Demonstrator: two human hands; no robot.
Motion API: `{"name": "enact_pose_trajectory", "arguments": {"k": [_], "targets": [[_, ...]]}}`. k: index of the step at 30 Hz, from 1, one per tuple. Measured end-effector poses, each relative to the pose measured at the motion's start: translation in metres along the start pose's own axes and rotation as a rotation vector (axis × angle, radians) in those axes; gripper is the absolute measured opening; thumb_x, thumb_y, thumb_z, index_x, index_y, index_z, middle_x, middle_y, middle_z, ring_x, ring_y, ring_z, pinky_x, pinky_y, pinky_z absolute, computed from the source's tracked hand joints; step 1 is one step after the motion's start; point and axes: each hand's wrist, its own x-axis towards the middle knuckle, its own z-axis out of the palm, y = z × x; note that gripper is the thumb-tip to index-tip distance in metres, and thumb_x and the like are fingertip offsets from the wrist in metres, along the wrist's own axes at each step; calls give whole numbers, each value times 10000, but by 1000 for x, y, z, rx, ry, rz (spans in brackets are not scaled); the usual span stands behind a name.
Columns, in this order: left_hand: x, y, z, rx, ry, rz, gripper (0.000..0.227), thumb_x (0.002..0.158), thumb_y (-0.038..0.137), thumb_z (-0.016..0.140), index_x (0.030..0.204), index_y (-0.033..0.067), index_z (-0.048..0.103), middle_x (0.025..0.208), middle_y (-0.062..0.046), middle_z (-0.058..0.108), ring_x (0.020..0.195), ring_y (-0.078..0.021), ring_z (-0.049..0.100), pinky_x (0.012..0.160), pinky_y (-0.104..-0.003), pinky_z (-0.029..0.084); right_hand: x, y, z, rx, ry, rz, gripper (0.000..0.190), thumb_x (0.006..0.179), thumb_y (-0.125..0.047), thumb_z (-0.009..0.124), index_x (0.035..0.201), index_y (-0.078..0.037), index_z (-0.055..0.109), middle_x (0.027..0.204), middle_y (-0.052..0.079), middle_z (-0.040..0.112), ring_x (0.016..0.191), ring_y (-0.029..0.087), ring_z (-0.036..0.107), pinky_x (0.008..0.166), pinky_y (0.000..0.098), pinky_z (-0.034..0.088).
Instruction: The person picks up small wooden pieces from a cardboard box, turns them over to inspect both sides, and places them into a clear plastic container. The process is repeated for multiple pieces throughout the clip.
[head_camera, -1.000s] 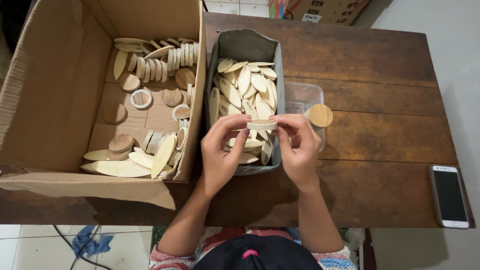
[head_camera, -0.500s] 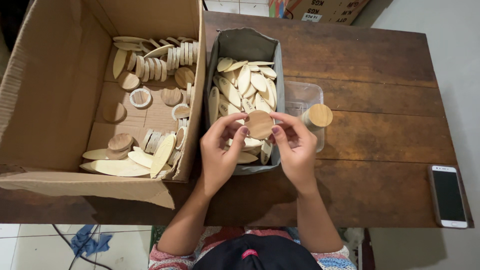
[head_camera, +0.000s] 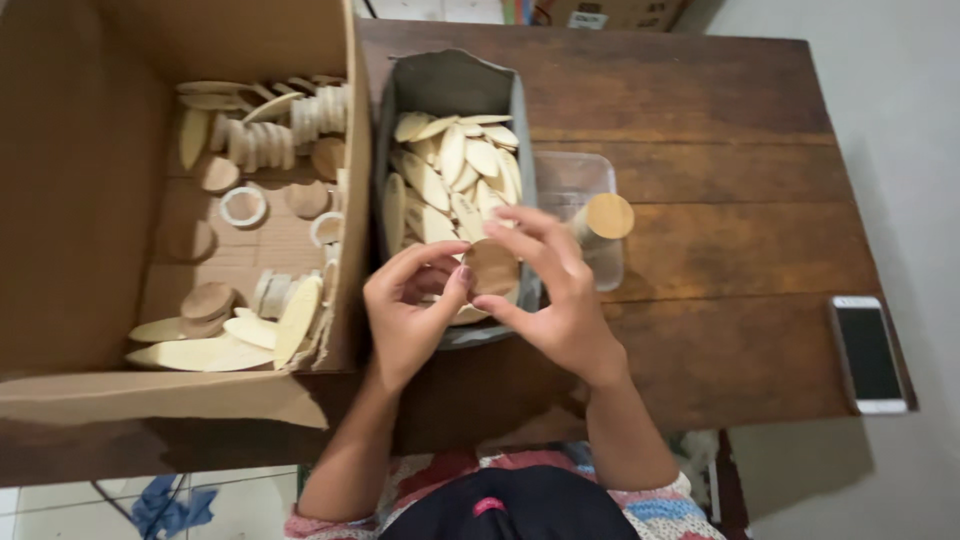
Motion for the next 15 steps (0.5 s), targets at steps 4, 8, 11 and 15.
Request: {"name": "enact_pose_trajectory", "arguments": {"k": [4, 8, 11, 15], "targets": [[2, 7, 0, 15, -82, 45, 240, 876, -32, 760, 1113, -60, 739, 810, -150, 683, 589, -222, 734, 591, -345, 615, -6, 11, -9, -7, -15, -2, 578, 787, -204, 915, 1317, -119, 700, 1257, 66, 702, 1117, 279, 670, 1024, 388, 506], [1, 16, 3, 35, -155, 109, 300, 1012, 195, 597, 1203, -13, 699, 939, -138, 775, 648, -199, 758, 681, -338, 603, -5, 31, -43, -191, 37, 1, 590, 801, -121, 858, 1354, -119, 653, 1287, 79, 694, 1171, 295, 649, 1043, 432, 441], [0, 12, 1, 55, -128, 143, 305, 1032, 210, 562, 1191, -14, 695, 963, -140, 781, 655, -197, 748, 682, -329, 596, -4, 29, -64, -372, -69, 66, 684, 813, -109, 801, 1449, -157, 556, 1363, 17, 659, 1218, 250, 610, 1044, 442, 324], [1, 8, 0, 34, -110, 176, 294, 1048, 189, 547, 1181, -33, 683, 969, -166, 766, 653, -197, 719, 665, -340, 592, -10, 30, -61, -458, -217, 140, 833, 775, -123, 791, 1532, -213, 455, 1419, -19, 619, 1156, 202, 619, 999, 501, 266]]}}
